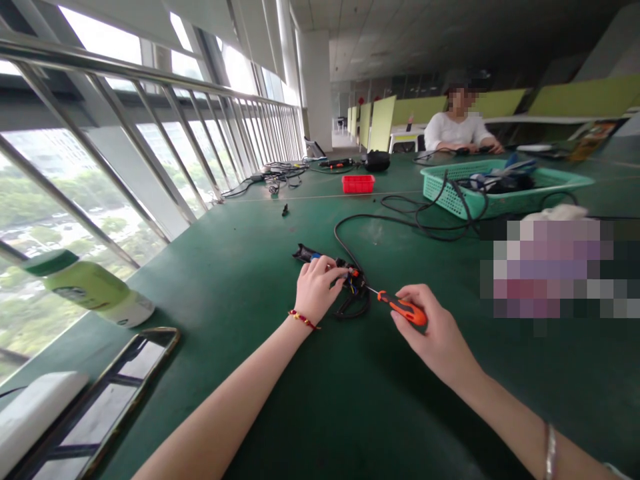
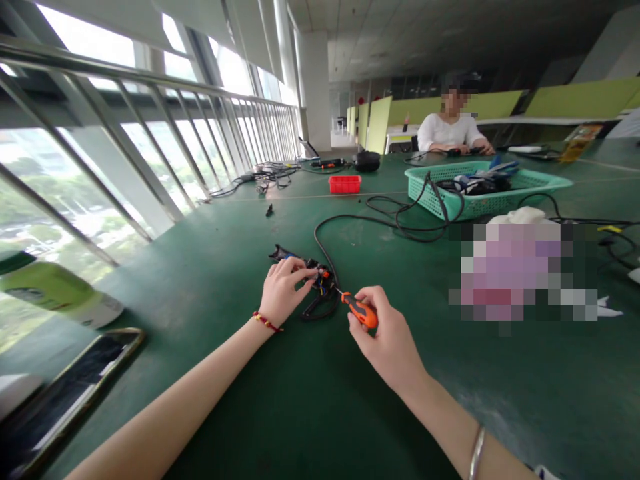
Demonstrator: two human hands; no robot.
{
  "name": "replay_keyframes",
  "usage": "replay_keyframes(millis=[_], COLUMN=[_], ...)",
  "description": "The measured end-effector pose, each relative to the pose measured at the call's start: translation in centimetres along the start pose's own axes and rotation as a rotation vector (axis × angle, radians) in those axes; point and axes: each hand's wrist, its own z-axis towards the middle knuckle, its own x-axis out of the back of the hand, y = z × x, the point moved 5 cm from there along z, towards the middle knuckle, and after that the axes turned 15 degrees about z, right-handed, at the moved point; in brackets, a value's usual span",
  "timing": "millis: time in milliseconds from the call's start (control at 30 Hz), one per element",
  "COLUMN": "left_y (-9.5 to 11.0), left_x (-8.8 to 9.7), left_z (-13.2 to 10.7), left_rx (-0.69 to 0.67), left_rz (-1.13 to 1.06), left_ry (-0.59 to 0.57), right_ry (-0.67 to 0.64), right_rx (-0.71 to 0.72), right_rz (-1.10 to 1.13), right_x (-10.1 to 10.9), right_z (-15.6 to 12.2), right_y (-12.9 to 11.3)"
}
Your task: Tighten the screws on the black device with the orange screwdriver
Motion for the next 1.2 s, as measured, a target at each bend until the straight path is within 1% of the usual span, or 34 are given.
replay_keyframes(millis=[100,167,200,267,333,500,633,767,867,1200], left_y=[-0.8,-1.7,-2.3,-3.3,-3.9,-3.9,-3.4,-3.2,-3.1,-2.6], left_x=[-0.3,-0.7,-1.0,-1.6,-2.1,-2.1,-1.8,-1.9,-1.9,-1.5], left_z=[0.2,0.3,0.3,0.3,0.3,0.4,0.4,0.4,0.5,0.6], left_rx=[-0.032,-0.071,-0.07,-0.055,-0.045,-0.013,-0.017,-0.057,-0.071,-0.096], left_rz=[-0.045,-0.048,-0.037,-0.014,-0.005,0.013,0.024,-0.04,-0.073,-0.003], left_ry=[-0.042,-0.076,-0.091,-0.132,-0.165,-0.164,-0.164,-0.186,-0.204,-0.232], right_ry=[0.122,0.191,0.216,0.229,0.197,0.051,-0.007,-0.013,-0.012,-0.003], right_rx=[0.133,0.211,0.245,0.299,0.334,0.31,0.273,0.22,0.213,0.215], right_rz=[0.001,0.0,0.005,0.017,0.026,0.046,0.062,0.067,0.071,0.064], right_x=[0.8,1.3,1.4,1.5,1.3,0.2,-0.1,-0.1,-0.1,0.0], right_z=[-0.2,-0.4,-0.5,-0.7,-0.8,-0.8,-0.8,-0.8,-0.7,-0.8], right_y=[-0.8,-1.4,-1.6,-2.0,-2.3,-2.2,-2.1,-1.9,-1.8,-2.0])
